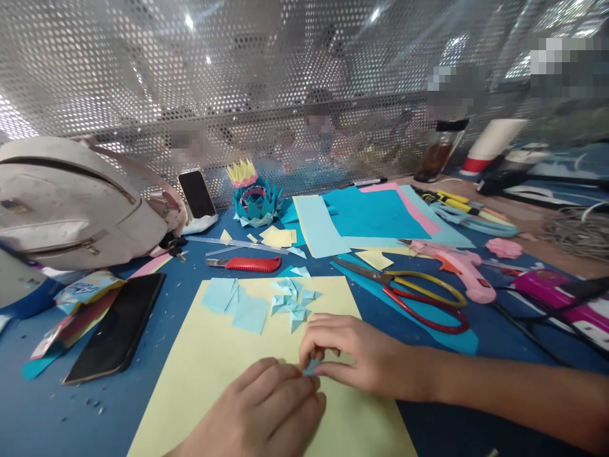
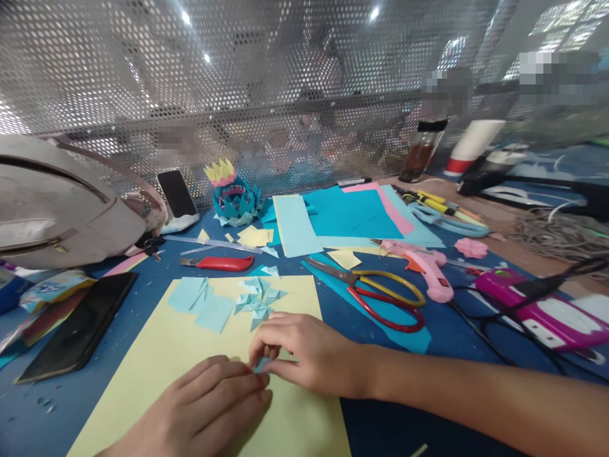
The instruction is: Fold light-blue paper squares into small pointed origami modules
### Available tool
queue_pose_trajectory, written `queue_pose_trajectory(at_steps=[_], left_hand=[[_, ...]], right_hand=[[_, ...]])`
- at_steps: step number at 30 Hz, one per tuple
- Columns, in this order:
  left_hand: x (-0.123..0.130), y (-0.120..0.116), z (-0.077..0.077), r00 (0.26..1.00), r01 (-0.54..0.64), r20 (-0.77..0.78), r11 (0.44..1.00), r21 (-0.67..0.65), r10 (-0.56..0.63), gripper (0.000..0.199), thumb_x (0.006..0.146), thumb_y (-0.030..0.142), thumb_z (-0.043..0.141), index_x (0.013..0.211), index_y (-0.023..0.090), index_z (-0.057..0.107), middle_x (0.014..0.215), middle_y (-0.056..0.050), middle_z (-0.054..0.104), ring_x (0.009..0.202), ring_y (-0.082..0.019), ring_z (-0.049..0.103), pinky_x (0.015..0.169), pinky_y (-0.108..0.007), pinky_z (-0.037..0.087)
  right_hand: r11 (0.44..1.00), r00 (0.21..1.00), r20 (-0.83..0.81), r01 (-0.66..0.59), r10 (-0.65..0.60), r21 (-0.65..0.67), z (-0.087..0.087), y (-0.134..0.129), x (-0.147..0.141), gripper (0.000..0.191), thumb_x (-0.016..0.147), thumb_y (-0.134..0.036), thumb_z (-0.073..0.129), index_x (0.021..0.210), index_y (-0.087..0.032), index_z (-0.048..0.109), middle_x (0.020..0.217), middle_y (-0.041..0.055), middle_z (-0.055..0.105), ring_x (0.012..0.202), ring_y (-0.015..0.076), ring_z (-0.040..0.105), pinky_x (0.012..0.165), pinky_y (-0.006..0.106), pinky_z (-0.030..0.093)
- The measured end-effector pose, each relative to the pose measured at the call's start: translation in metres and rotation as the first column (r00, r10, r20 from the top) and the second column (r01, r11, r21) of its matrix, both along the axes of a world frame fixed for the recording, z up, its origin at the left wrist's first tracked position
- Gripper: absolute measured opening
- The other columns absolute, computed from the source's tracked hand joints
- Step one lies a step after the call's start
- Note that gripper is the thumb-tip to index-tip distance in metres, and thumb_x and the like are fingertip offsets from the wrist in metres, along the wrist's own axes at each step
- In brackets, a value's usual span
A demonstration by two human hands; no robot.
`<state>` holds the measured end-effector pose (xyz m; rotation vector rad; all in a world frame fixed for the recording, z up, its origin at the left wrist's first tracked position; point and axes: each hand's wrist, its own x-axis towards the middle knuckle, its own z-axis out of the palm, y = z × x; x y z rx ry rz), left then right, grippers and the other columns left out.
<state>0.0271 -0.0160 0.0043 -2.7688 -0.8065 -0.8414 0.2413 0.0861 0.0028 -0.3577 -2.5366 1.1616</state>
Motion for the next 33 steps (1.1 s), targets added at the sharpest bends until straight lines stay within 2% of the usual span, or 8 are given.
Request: queue_pose_trajectory(at_steps=[5,8,10,15,19,23,27,33], left_hand=[[-0.001,-0.002,-0.006,0.999,-0.005,-0.05,0.998,-0.06,0.001,0.023,0.104,0.012,0.049,0.116,0.006,0.068,0.114,-0.014,0.075,0.103,-0.023,0.072,0.087,-0.034,0.063],[0.0,-0.002,-0.01,1.0,-0.007,0.004,0.998,-0.065,0.008,0.025,0.105,0.012,0.047,0.118,0.006,0.068,0.112,-0.012,0.076,0.098,-0.021,0.071,0.085,-0.034,0.061],[0.001,-0.002,-0.011,0.998,-0.022,0.053,0.999,-0.048,0.024,0.026,0.106,0.013,0.046,0.118,0.007,0.068,0.111,-0.011,0.076,0.094,-0.021,0.07,0.082,-0.035,0.06],[0.001,-0.002,-0.012,0.999,-0.044,0.027,0.999,-0.031,0.045,0.025,0.105,0.012,0.047,0.114,0.01,0.07,0.112,-0.006,0.077,0.093,-0.02,0.069,0.085,-0.034,0.056],[0.0,-0.002,-0.026,0.995,-0.057,0.084,0.998,0.007,0.057,0.027,0.106,0.013,0.045,0.113,0.012,0.071,0.115,-0.006,0.076,0.096,-0.021,0.068,0.087,-0.036,0.053],[-0.001,-0.003,-0.04,0.991,-0.078,0.108,0.997,0.027,0.074,0.026,0.106,0.015,0.046,0.114,0.014,0.07,0.114,-0.008,0.075,0.1,-0.02,0.067,0.091,-0.036,0.051],[-0.002,-0.002,-0.041,0.992,-0.065,0.109,0.997,0.034,0.061,0.028,0.107,0.015,0.044,0.112,0.013,0.071,0.115,-0.008,0.075,0.101,-0.02,0.066,0.093,-0.036,0.051],[-0.003,-0.001,-0.04,0.991,-0.071,0.115,0.995,0.074,0.062,0.035,0.109,0.016,0.04,0.11,0.014,0.074,0.121,-0.005,0.074,0.104,-0.019,0.064,0.098,-0.036,0.049]], right_hand=[[0.997,0.998,0.026,0.057,-0.058,0.042,-0.005,0.0,0.001,0.009,0.099,-0.026,0.061,0.105,-0.02,0.065,0.1,0.0038,0.068,0.095,0.0181,0.06,0.093,0.035,0.046],[0.997,0.997,0.004,0.072,-0.072,0.042,-0.007,0.0,0.001,0.007,0.098,-0.024,0.063,0.104,-0.021,0.064,0.1,0.0027,0.068,0.095,0.0175,0.061,0.097,0.035,0.045],[0.997,0.998,-0.007,0.069,-0.069,0.044,-0.008,0.0,0.0,0.006,0.098,-0.022,0.064,0.103,-0.021,0.064,0.099,0.0021,0.068,0.094,0.0172,0.061,0.095,0.034,0.045],[0.996,0.996,-0.006,0.091,-0.091,0.02,-0.007,0.0,-0.002,0.007,0.094,-0.017,0.068,0.1,-0.021,0.065,0.097,0.0004,0.069,0.093,0.0166,0.06,0.091,0.032,0.046],[0.995,0.996,-0.007,0.093,-0.093,0.031,-0.006,0.001,-0.005,0.012,0.093,-0.013,0.069,0.102,-0.021,0.067,0.094,-0.0002,0.069,0.092,0.0168,0.059,0.088,0.031,0.046],[0.987,0.997,-0.042,0.065,-0.059,0.149,-0.006,0.003,-0.005,0.007,0.099,-0.019,0.063,0.099,-0.02,0.07,0.092,0.0017,0.067,0.09,0.0168,0.057,0.079,0.029,0.045],[0.958,0.997,-0.074,0.04,-0.02,0.283,-0.005,0.005,-0.003,0.013,0.102,-0.022,0.058,0.095,-0.019,0.069,0.089,0.0012,0.068,0.082,0.015,0.055,0.074,0.028,0.044],[0.858,0.998,-0.067,0.03,0.005,0.512,-0.002,0.004,-0.002,0.025,0.107,-0.023,0.047,0.09,-0.018,0.064,0.085,0.0011,0.067,0.079,0.015,0.052,0.073,0.028,0.042]])
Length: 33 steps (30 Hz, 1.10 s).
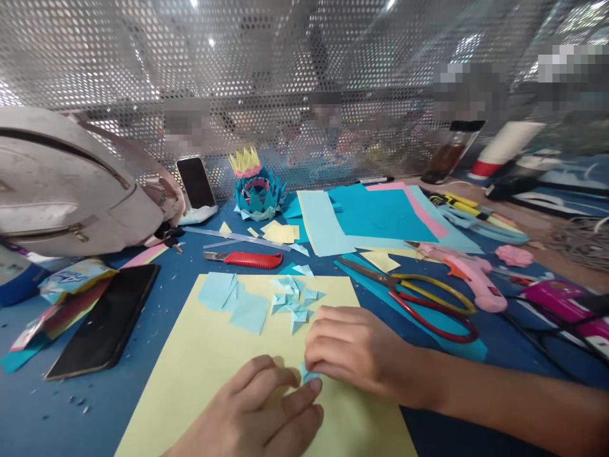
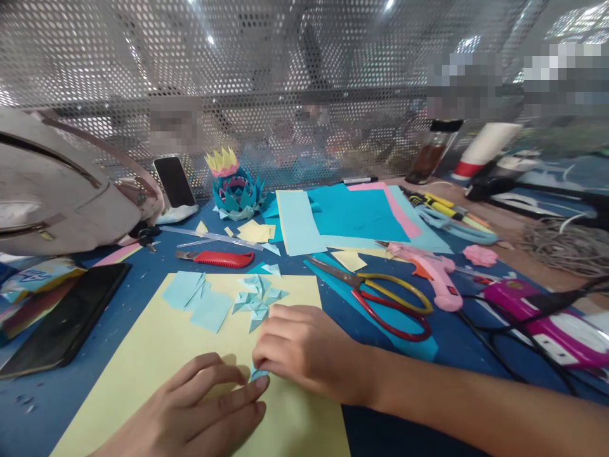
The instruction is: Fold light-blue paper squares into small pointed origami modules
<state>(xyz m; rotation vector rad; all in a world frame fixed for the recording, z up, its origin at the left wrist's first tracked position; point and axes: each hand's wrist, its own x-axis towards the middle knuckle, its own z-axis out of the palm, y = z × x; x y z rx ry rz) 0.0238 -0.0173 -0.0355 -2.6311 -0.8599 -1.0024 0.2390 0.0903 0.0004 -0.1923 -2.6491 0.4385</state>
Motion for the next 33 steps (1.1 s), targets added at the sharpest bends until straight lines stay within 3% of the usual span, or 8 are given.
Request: queue_pose_trajectory(at_steps=[3,12,18,21,26,27,29,33], left_hand=[[0.0,-0.001,-0.001,1.0,-0.006,-0.015,1.0,0.001,0.006,0.036,0.109,0.016,0.039,0.11,0.015,0.075,0.122,-0.004,0.073,0.106,-0.02,0.064,0.098,-0.036,0.05],[-0.003,-0.005,-0.013,0.997,-0.008,-0.08,1.0,0.019,0.01,0.022,0.104,0.02,0.053,0.112,0.016,0.073,0.131,-0.007,0.069,0.123,-0.024,0.063,0.108,-0.04,0.053],[-0.001,-0.006,-0.014,0.994,-0.009,-0.11,0.998,0.066,0.016,0.022,0.105,0.018,0.052,0.113,0.015,0.073,0.128,-0.005,0.071,0.126,-0.019,0.063,0.124,-0.038,0.036],[0.003,-0.004,-0.013,0.992,-0.007,-0.121,0.995,0.1,0.019,0.027,0.106,0.015,0.047,0.11,0.014,0.074,0.121,-0.005,0.074,0.121,-0.018,0.066,0.126,-0.039,0.029],[0.0,-0.002,0.006,0.991,-0.003,-0.129,0.993,0.118,0.019,0.035,0.108,0.013,0.04,0.105,0.016,0.075,0.116,-0.003,0.076,0.112,-0.016,0.072,0.123,-0.039,0.032],[-0.002,-0.002,0.013,0.986,0.012,-0.166,0.993,0.121,0.008,0.037,0.108,0.012,0.038,0.106,0.016,0.075,0.116,-0.002,0.076,0.111,-0.014,0.072,0.123,-0.038,0.032],[-0.007,-0.002,0.027,0.906,0.055,-0.421,0.998,0.005,-0.047,0.036,0.11,0.016,0.037,0.12,0.018,0.072,0.128,0.0,0.072,0.121,-0.013,0.067,0.12,-0.035,0.034],[-0.008,-0.004,0.037,0.892,0.055,-0.45,0.998,0.019,-0.041,0.038,0.108,0.01,0.036,0.119,0.018,0.072,0.123,0.001,0.074,0.116,-0.015,0.07,0.113,-0.033,0.043]], right_hand=[[0.995,0.999,0.027,-0.028,0.026,0.093,0.002,0.001,0.0,0.03,0.109,-0.022,0.041,0.089,-0.017,0.063,0.085,0.0024,0.067,0.079,0.0156,0.053,0.073,0.029,0.041],[0.984,0.998,0.048,-0.046,0.039,0.172,0.007,0.007,0.004,0.026,0.108,-0.022,0.045,0.089,-0.018,0.063,0.084,0.0013,0.065,0.077,0.0155,0.049,0.066,0.029,0.036],[0.976,0.999,0.024,-0.034,0.029,0.215,0.008,0.007,0.006,0.03,0.108,-0.024,0.046,0.084,-0.018,0.063,0.081,0.0011,0.063,0.075,0.0158,0.046,0.066,0.03,0.036],[0.964,0.998,0.051,-0.056,0.044,0.261,0.011,0.008,0.007,0.035,0.108,-0.018,0.041,0.081,-0.018,0.063,0.08,0.0012,0.063,0.073,0.0155,0.045,0.064,0.031,0.034],[0.915,0.988,0.086,-0.15,0.126,0.376,0.014,0.009,0.008,0.038,0.106,-0.009,0.037,0.08,-0.017,0.064,0.079,0.0012,0.063,0.073,0.0157,0.045,0.06,0.033,0.03],[0.906,0.987,0.09,-0.158,0.133,0.393,0.014,0.009,0.008,0.037,0.106,-0.01,0.039,0.079,-0.016,0.063,0.078,0.001,0.062,0.072,0.0157,0.044,0.059,0.033,0.029],[0.888,0.984,0.106,-0.177,0.146,0.423,0.014,0.01,0.008,0.034,0.104,-0.009,0.043,0.077,-0.016,0.062,0.077,0.0007,0.06,0.072,0.0157,0.044,0.058,0.033,0.028],[0.874,0.974,0.154,-0.216,0.164,0.436,0.017,0.013,0.009,0.027,0.101,-0.011,0.051,0.076,-0.017,0.06,0.077,-0.0003,0.058,0.074,0.0156,0.044,0.059,0.033,0.028]])
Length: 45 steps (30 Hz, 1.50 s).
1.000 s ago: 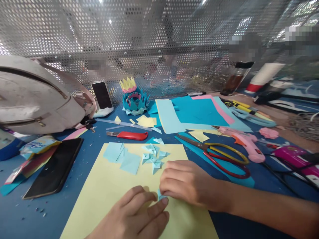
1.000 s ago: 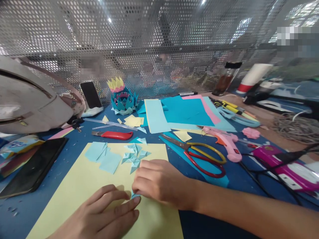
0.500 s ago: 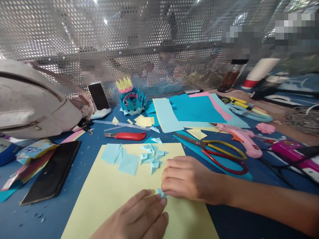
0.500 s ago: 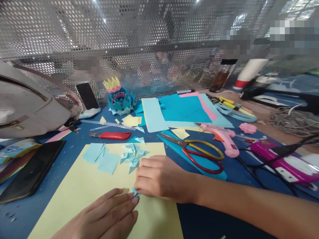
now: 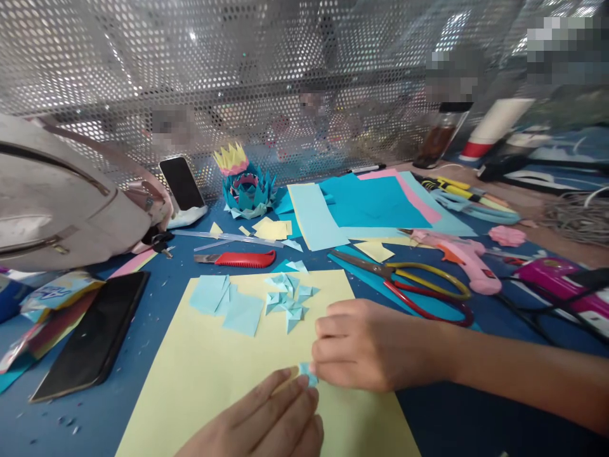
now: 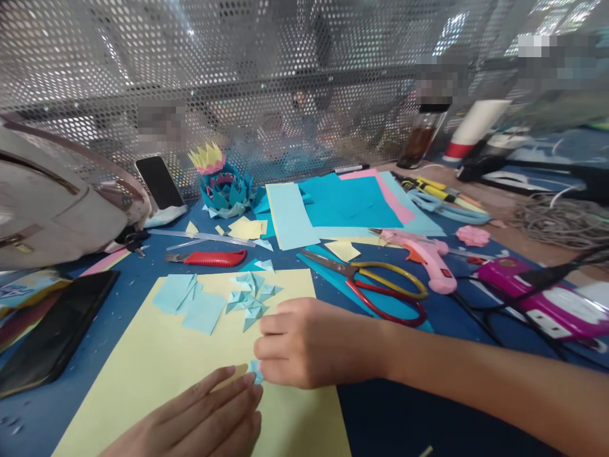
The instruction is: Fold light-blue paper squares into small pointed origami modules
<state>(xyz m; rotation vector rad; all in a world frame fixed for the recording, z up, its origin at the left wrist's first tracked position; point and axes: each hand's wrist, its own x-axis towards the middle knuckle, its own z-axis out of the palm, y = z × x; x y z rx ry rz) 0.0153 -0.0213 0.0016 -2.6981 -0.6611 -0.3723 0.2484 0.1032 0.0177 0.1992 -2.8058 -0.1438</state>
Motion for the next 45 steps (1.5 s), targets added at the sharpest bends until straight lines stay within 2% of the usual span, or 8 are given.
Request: queue_pose_trajectory(at_steps=[5,12,18,26,33,39,44,45], left_hand=[[0.008,0.001,0.001,0.997,-0.06,0.042,0.998,-0.023,0.061,0.035,0.104,0.008,0.039,0.113,0.015,0.072,0.114,-0.003,0.076,0.112,-0.018,0.073,0.108,-0.033,0.049],[0.005,0.001,0.008,0.999,-0.021,0.025,0.998,-0.059,0.023,0.032,0.106,0.013,0.038,0.117,0.013,0.068,0.12,-0.008,0.074,0.115,-0.022,0.072,0.107,-0.034,0.051],[0.006,0.002,0.011,0.996,0.002,0.089,0.996,-0.093,0.006,0.031,0.107,0.011,0.04,0.119,0.009,0.068,0.12,-0.01,0.074,0.118,-0.018,0.07,0.117,-0.034,0.042],[0.004,0.003,0.018,0.995,0.061,0.088,0.981,-0.182,-0.045,0.033,0.107,0.012,0.037,0.123,0.006,0.066,0.123,-0.01,0.073,0.127,-0.02,0.064,0.121,-0.04,0.036],[0.004,0.005,0.016,0.979,0.052,0.203,0.996,-0.069,-0.037,0.026,0.106,0.012,0.045,0.109,0.011,0.071,0.115,-0.006,0.076,0.116,-0.015,0.069,0.123,-0.037,0.035],[0.007,0.007,-0.014,0.934,0.023,0.356,0.999,0.041,-0.036,0.022,0.105,0.014,0.05,0.105,0.014,0.072,0.108,-0.004,0.077,0.107,-0.014,0.071,0.121,-0.034,0.039],[0.004,0.007,-0.014,0.948,0.086,0.301,0.994,0.064,-0.102,0.025,0.106,0.015,0.048,0.104,0.013,0.074,0.115,-0.005,0.076,0.117,-0.015,0.069,0.122,-0.033,0.037],[0.003,0.006,-0.009,0.981,0.085,0.175,0.996,-0.005,-0.082,0.024,0.106,0.016,0.049,0.109,0.013,0.073,0.121,-0.004,0.074,0.121,-0.014,0.067,0.122,-0.031,0.036]], right_hand=[[0.995,0.995,0.096,0.006,0.004,-0.101,0.006,0.002,0.001,0.02,0.096,-0.024,0.061,0.077,-0.017,0.06,0.076,-0.0009,0.057,0.072,0.0162,0.041,0.061,0.034,0.03],[0.977,0.996,0.084,-0.004,0.022,-0.212,0.008,0.007,0.003,0.02,0.096,-0.021,0.055,0.079,-0.019,0.064,0.069,-0.0003,0.055,0.072,0.0179,0.043,0.064,0.035,0.03],[0.966,0.999,0.036,0.006,0.003,-0.259,-0.002,0.005,0.002,0.028,0.099,-0.022,0.05,0.073,-0.018,0.061,0.07,0.0021,0.057,0.072,0.0182,0.046,0.064,0.033,0.033],[0.71,0.976,0.069,0.197,-0.205,-0.676,-0.014,-0.002,-0.002,0.031,0.099,-0.045,0.06,0.09,-0.017,0.067,0.078,0.0001,0.063,0.079,0.0154,0.055,0.074,0.027,0.041],[0.656,0.974,0.109,0.215,-0.2,-0.723,-0.018,-0.007,-0.004,0.033,0.091,-0.05,0.071,0.086,-0.018,0.068,0.076,-0.0023,0.061,0.078,0.0142,0.055,0.072,0.026,0.04],[0.6,0.963,0.143,0.256,-0.23,-0.758,-0.012,-0.01,-0.003,0.025,0.091,-0.043,0.073,0.082,-0.02,0.072,0.093,0.0021,0.063,0.091,0.0162,0.058,0.077,0.028,0.043],[0.491,0.965,0.196,0.257,-0.172,-0.832,-0.009,-0.009,-0.003,0.03,0.087,-0.045,0.076,0.097,-0.018,0.07,0.092,0.0021,0.065,0.081,0.014,0.056,0.07,0.024,0.045],[0.476,0.965,0.199,0.256,-0.169,-0.841,-0.009,-0.009,-0.003,0.032,0.086,-0.045,0.077,0.099,-0.018,0.07,0.093,0.0023,0.065,0.081,0.0137,0.056,0.069,0.023,0.045]])
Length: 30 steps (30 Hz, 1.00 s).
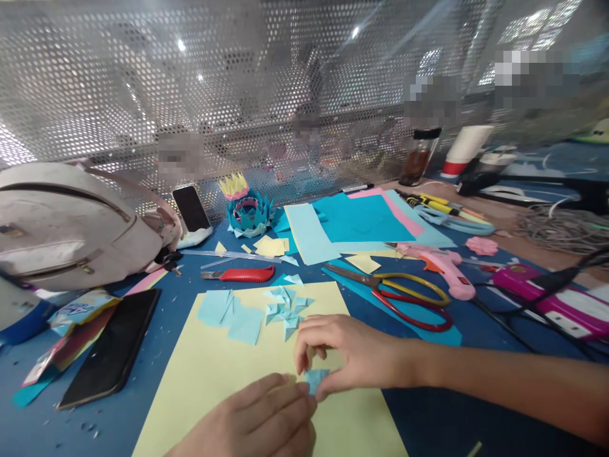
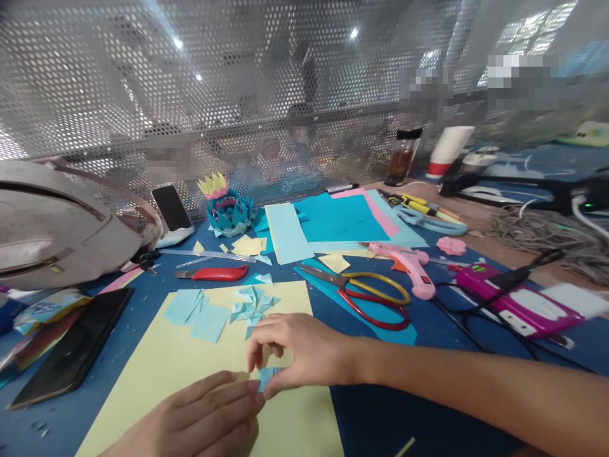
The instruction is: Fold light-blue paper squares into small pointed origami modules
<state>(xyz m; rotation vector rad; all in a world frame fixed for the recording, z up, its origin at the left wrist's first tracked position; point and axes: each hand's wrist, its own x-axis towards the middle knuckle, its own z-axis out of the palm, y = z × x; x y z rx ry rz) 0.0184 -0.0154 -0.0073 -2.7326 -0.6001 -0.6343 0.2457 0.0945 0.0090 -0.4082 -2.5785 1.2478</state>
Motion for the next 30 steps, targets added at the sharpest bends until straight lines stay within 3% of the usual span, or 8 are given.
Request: queue_pose_trajectory(at_steps=[3,6,15,20,22,24,27,30], left_hand=[[-0.002,-0.002,0.015,0.991,-0.005,-0.137,0.999,-0.034,0.001,0.024,0.107,0.019,0.05,0.116,0.016,0.071,0.129,-0.002,0.071,0.122,-0.014,0.067,0.12,-0.031,0.039],[-0.002,-0.003,0.02,0.992,-0.007,-0.127,0.999,-0.034,0.003,0.022,0.106,0.018,0.052,0.115,0.016,0.072,0.132,-0.002,0.07,0.123,-0.016,0.067,0.119,-0.032,0.039],[0.005,-0.004,0.019,1.0,-0.002,0.03,0.985,-0.175,0.007,0.019,0.104,0.013,0.053,0.11,0.011,0.071,0.117,-0.005,0.076,0.112,-0.015,0.071,0.114,-0.027,0.049],[-0.006,0.004,0.01,0.951,-0.023,0.307,0.998,-0.061,0.04,0.026,0.107,0.016,0.043,0.111,0.011,0.068,0.105,-0.01,0.076,0.111,-0.018,0.07,0.098,-0.029,0.056],[-0.02,0.013,0.008,0.918,-0.23,0.274,0.948,-0.219,0.286,0.033,0.106,0.014,0.036,0.123,0.014,0.064,0.116,-0.013,0.071,0.109,-0.018,0.068,0.095,-0.032,0.055],[-0.035,0.023,0.006,0.777,-0.479,0.251,0.801,-0.358,0.577,0.029,0.103,0.018,0.044,0.127,0.022,0.06,0.125,-0.009,0.067,0.114,-0.022,0.064,0.1,-0.041,0.05],[-0.05,0.036,0.002,0.691,-0.565,0.208,0.697,-0.442,0.692,0.032,0.098,0.028,0.058,0.129,0.023,0.056,0.122,-0.008,0.068,0.111,-0.027,0.062,0.102,-0.051,0.046],[-0.052,0.043,-0.002,0.676,-0.547,0.191,0.658,-0.518,0.712,0.037,0.093,0.027,0.066,0.129,0.025,0.057,0.117,-0.004,0.071,0.11,-0.027,0.06,0.104,-0.052,0.043]], right_hand=[[0.999,1.0,-0.028,0.001,-0.002,-0.036,0.003,-0.001,0.0,0.031,0.084,-0.042,0.079,0.1,-0.016,0.069,0.088,0.0013,0.061,0.079,0.0129,0.056,0.069,0.023,0.045],[0.995,0.999,-0.023,-0.035,0.033,-0.094,0.007,-0.003,-0.001,0.025,0.087,-0.035,0.076,0.101,-0.016,0.068,0.085,0.0003,0.06,0.078,0.0118,0.058,0.068,0.022,0.045],[0.997,0.996,-0.077,-0.045,0.04,-0.07,0.0,-0.005,-0.002,0.029,0.093,-0.043,0.07,0.087,-0.015,0.076,0.081,0.0039,0.07,0.077,0.0128,0.06,0.07,0.023,0.049],[0.999,0.99,-0.137,0.031,-0.036,-0.038,-0.005,-0.004,-0.002,0.025,0.092,-0.037,0.073,0.078,-0.017,0.078,0.07,0.0019,0.069,0.075,0.014,0.061,0.072,0.026,0.049],[0.996,0.984,-0.158,0.076,-0.083,-0.049,-0.005,-0.003,-0.001,0.014,0.088,-0.026,0.076,0.077,-0.017,0.078,0.069,0.0012,0.069,0.073,0.0136,0.061,0.071,0.026,0.049],[0.992,0.978,-0.172,0.115,-0.121,-0.041,-0.005,-0.001,-0.001,0.007,0.085,-0.019,0.079,0.077,-0.017,0.078,0.07,0.0007,0.07,0.073,0.0136,0.061,0.071,0.025,0.049],[0.988,0.976,-0.164,0.153,-0.145,0.037,-0.007,0.004,0.0,0.003,0.087,-0.018,0.077,0.084,-0.019,0.078,0.076,0.001,0.07,0.075,0.0143,0.061,0.069,0.025,0.048],[0.967,0.972,-0.164,0.194,-0.167,0.168,-0.008,0.009,0.001,0.015,0.089,-0.02,0.075,0.104,-0.022,0.076,0.099,0.0032,0.07,0.092,0.0165,0.063,0.079,0.027,0.048]])
